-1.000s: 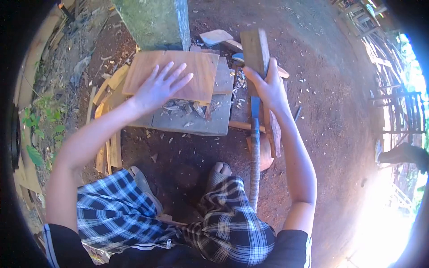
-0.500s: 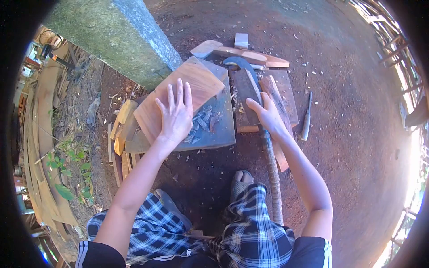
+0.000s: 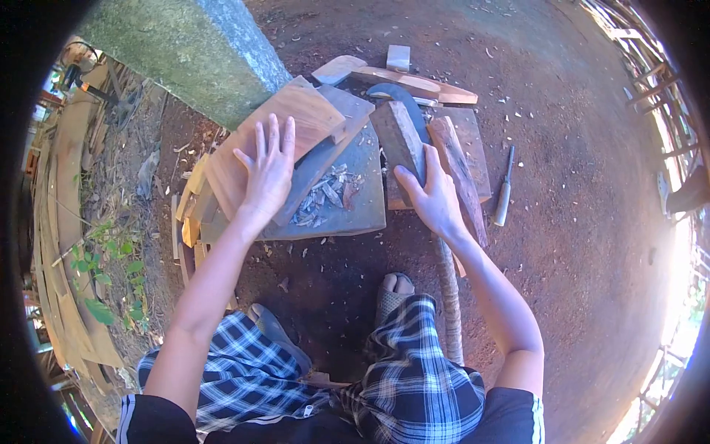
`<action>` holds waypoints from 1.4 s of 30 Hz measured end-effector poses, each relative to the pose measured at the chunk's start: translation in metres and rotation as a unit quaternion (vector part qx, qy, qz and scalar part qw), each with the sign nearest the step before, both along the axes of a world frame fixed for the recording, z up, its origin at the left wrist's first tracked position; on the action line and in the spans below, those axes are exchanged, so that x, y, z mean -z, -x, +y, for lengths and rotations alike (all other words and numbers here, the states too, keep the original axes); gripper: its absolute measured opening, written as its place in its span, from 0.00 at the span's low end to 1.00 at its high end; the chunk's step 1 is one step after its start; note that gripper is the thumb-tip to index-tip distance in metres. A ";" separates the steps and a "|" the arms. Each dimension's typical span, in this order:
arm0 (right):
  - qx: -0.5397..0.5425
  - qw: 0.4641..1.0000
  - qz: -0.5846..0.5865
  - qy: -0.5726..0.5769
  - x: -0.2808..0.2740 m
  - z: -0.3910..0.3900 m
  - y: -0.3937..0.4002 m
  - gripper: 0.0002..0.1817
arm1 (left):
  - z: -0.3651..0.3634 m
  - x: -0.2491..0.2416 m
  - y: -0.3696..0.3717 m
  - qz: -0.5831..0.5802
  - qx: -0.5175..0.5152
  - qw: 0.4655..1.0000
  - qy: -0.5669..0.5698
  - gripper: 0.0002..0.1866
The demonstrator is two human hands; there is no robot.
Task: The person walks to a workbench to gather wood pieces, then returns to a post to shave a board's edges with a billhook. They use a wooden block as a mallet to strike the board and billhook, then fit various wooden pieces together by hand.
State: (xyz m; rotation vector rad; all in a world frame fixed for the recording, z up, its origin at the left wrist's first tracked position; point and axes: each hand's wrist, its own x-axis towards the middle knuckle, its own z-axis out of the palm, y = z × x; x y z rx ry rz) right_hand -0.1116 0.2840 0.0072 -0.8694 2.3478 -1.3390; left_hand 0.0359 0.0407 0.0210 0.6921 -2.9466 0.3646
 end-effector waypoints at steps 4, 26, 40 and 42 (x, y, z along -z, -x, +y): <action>-0.020 0.999 0.043 -0.024 -0.011 -0.010 -0.009 0.34 | 0.018 0.002 0.008 0.006 -0.024 0.999 -0.026 0.33; -0.048 0.958 0.199 -0.201 -0.088 -0.058 0.021 0.34 | 0.026 0.016 0.024 0.036 -0.065 0.997 0.029 0.32; 0.008 0.951 0.285 0.124 -0.119 -0.072 0.019 0.36 | 0.026 0.015 0.020 0.038 -0.054 0.998 0.020 0.33; 0.072 0.851 0.371 0.364 -0.082 -0.071 0.013 0.34 | 0.029 0.020 0.020 0.044 -0.057 0.997 0.011 0.33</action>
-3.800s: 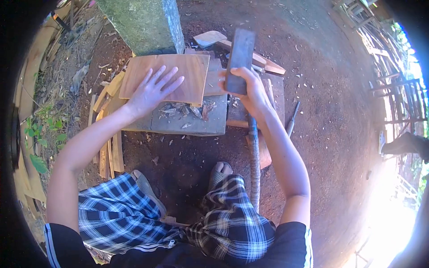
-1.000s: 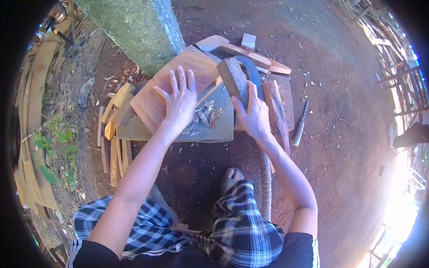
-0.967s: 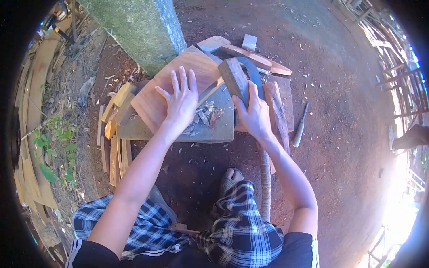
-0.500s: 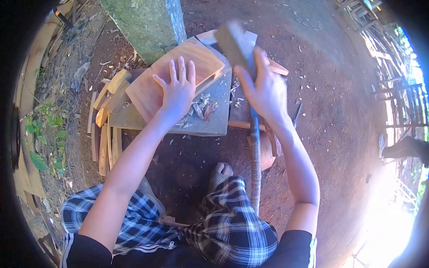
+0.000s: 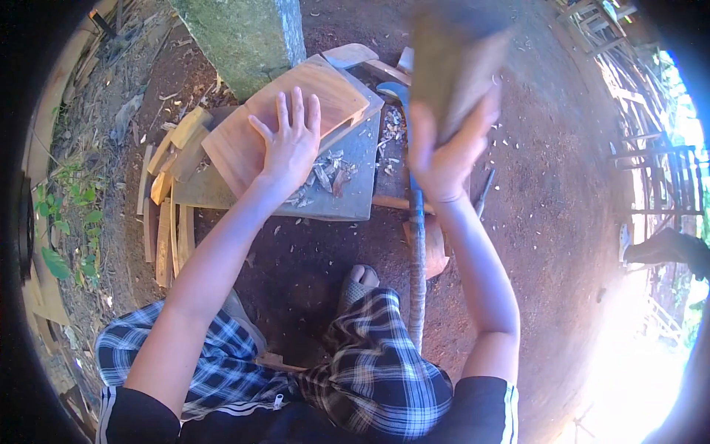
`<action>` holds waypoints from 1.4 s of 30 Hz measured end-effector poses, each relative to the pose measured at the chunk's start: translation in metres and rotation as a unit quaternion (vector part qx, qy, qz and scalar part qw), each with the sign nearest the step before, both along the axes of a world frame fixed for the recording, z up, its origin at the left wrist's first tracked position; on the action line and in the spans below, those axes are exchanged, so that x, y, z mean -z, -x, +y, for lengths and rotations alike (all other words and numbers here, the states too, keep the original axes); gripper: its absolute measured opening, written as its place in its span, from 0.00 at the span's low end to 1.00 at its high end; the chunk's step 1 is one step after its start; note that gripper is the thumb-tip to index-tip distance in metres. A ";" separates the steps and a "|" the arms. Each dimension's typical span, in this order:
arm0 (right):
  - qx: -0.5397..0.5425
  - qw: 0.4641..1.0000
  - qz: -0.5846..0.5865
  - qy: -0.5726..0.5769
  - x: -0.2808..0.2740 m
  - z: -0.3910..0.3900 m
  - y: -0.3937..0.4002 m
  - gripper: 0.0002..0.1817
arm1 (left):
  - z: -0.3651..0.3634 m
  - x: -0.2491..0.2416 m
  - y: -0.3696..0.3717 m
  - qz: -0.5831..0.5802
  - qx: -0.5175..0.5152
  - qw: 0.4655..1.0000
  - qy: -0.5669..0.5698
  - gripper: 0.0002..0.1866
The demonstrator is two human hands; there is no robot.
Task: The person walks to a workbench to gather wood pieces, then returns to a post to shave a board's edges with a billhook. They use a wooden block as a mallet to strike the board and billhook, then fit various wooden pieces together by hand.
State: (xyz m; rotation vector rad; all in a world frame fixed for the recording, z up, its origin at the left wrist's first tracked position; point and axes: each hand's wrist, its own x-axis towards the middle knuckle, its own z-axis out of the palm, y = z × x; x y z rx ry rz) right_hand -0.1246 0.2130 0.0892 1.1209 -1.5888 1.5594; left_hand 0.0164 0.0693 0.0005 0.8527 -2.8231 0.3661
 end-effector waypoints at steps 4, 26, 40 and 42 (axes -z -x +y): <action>-0.006 0.789 -0.183 -0.586 -0.004 0.003 0.016 0.32 | 0.001 -0.014 0.003 -0.052 -0.018 0.998 -0.002 0.34; 0.068 0.928 0.032 -0.366 -0.019 0.012 -0.002 0.31 | -0.006 -0.001 0.005 0.001 0.005 1.000 0.013 0.34; 0.131 0.804 0.086 -0.574 0.024 0.026 0.005 0.26 | -0.005 -0.006 0.007 -0.047 0.001 0.999 -0.021 0.36; 0.102 0.845 0.036 -0.523 0.028 0.020 0.012 0.29 | -0.009 -0.009 0.010 -0.044 0.010 0.999 -0.022 0.36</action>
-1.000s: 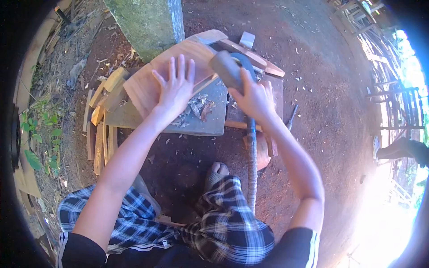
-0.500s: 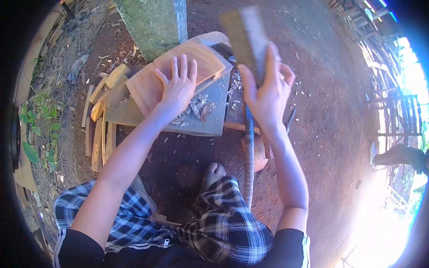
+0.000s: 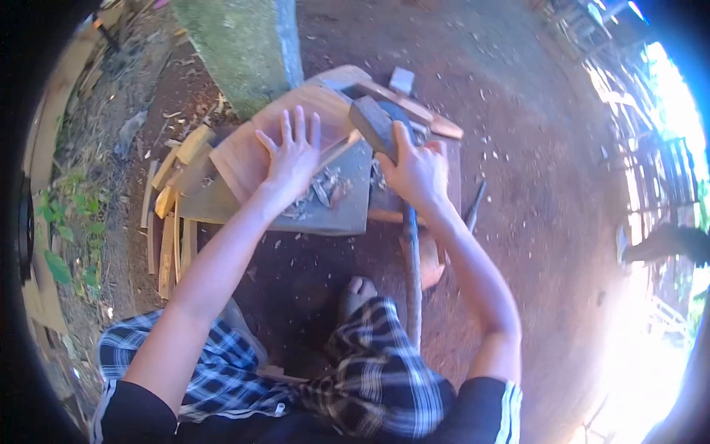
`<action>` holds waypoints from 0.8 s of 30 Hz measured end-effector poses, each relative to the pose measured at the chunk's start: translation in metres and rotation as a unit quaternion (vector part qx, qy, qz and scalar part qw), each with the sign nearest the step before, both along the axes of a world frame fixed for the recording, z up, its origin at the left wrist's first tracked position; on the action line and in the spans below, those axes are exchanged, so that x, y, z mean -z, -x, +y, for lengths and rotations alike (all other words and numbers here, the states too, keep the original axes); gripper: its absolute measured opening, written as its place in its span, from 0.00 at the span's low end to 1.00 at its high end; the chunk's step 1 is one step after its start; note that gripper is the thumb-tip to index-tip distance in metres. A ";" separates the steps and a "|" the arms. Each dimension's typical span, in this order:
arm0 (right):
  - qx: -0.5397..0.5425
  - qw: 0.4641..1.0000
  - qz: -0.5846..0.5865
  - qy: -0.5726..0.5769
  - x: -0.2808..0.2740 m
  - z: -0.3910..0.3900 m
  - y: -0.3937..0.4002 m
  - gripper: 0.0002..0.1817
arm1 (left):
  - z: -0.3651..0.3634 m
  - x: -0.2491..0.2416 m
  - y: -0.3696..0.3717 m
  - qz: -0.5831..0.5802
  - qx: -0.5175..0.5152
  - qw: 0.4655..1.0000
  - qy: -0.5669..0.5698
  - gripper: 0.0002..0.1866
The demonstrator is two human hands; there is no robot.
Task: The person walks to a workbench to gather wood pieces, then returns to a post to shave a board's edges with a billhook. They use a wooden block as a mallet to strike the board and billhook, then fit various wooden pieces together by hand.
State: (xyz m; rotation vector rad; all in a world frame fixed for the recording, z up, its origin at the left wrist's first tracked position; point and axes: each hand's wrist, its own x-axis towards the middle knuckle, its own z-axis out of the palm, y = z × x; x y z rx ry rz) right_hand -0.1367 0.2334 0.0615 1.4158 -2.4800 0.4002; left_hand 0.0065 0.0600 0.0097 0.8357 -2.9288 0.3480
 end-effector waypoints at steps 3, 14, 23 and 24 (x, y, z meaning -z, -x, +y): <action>-0.008 0.986 -0.107 0.127 -0.008 0.001 0.003 0.30 | 0.009 0.005 -0.001 0.004 0.008 1.000 -0.027 0.37; 0.143 0.859 -0.487 0.062 0.059 0.054 -0.041 0.34 | -0.001 -0.022 -0.009 -0.007 0.049 0.998 -0.049 0.37; 0.033 0.981 -0.172 -0.081 0.081 0.056 -0.056 0.42 | -0.049 -0.092 -0.015 0.053 0.173 0.929 -0.324 0.47; 0.033 0.979 -0.176 -0.095 0.078 0.055 -0.057 0.44 | -0.045 -0.100 -0.017 0.049 0.159 0.924 -0.345 0.48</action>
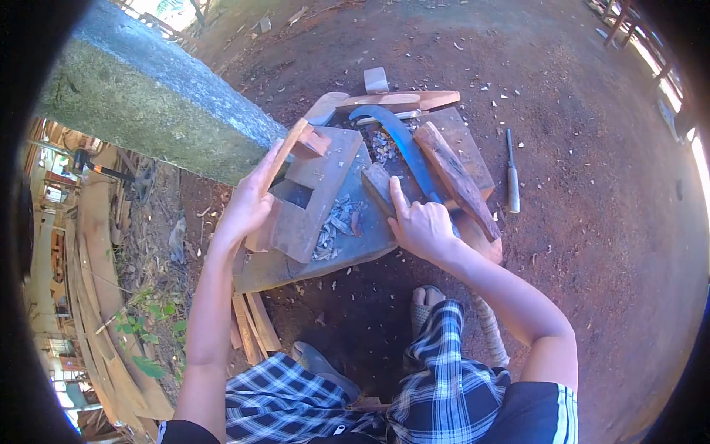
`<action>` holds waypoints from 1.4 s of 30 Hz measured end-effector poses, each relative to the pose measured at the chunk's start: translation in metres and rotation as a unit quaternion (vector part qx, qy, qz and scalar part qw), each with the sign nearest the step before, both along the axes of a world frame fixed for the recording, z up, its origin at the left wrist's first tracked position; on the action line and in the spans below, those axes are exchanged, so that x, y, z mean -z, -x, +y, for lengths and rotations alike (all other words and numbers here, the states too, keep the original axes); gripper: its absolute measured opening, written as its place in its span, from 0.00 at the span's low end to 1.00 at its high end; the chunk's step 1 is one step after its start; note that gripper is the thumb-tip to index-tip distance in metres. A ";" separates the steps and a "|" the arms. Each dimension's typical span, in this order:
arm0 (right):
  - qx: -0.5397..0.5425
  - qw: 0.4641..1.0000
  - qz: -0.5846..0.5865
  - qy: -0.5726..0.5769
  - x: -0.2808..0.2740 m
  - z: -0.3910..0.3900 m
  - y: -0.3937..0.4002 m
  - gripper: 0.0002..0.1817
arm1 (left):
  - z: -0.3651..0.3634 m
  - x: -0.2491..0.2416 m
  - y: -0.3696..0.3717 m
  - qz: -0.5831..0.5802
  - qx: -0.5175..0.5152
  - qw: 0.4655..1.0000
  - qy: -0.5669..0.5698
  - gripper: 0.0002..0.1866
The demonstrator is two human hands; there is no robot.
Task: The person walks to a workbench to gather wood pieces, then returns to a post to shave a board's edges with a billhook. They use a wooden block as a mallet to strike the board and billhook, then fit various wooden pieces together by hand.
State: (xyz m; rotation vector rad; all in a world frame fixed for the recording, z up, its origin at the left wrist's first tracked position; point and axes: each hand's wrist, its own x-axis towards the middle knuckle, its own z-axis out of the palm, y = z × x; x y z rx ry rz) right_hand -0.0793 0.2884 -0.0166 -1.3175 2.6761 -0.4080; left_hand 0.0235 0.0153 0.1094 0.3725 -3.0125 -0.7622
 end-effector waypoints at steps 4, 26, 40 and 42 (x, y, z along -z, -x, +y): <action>0.002 1.000 0.009 -0.011 -0.004 -0.001 -0.003 0.44 | 0.021 -0.022 -0.008 -0.017 0.028 0.999 -0.014 0.48; -0.256 0.927 -0.012 0.274 -0.018 -0.091 -0.031 0.27 | -0.029 -0.054 -0.086 0.104 0.103 0.986 0.083 0.43; -0.162 0.962 -0.110 0.192 -0.014 -0.192 -0.077 0.30 | -0.034 -0.029 -0.118 0.230 0.088 0.963 0.111 0.39; -0.147 0.958 -0.102 0.225 -0.004 -0.190 -0.086 0.30 | -0.031 -0.026 -0.106 0.235 0.098 0.960 0.114 0.37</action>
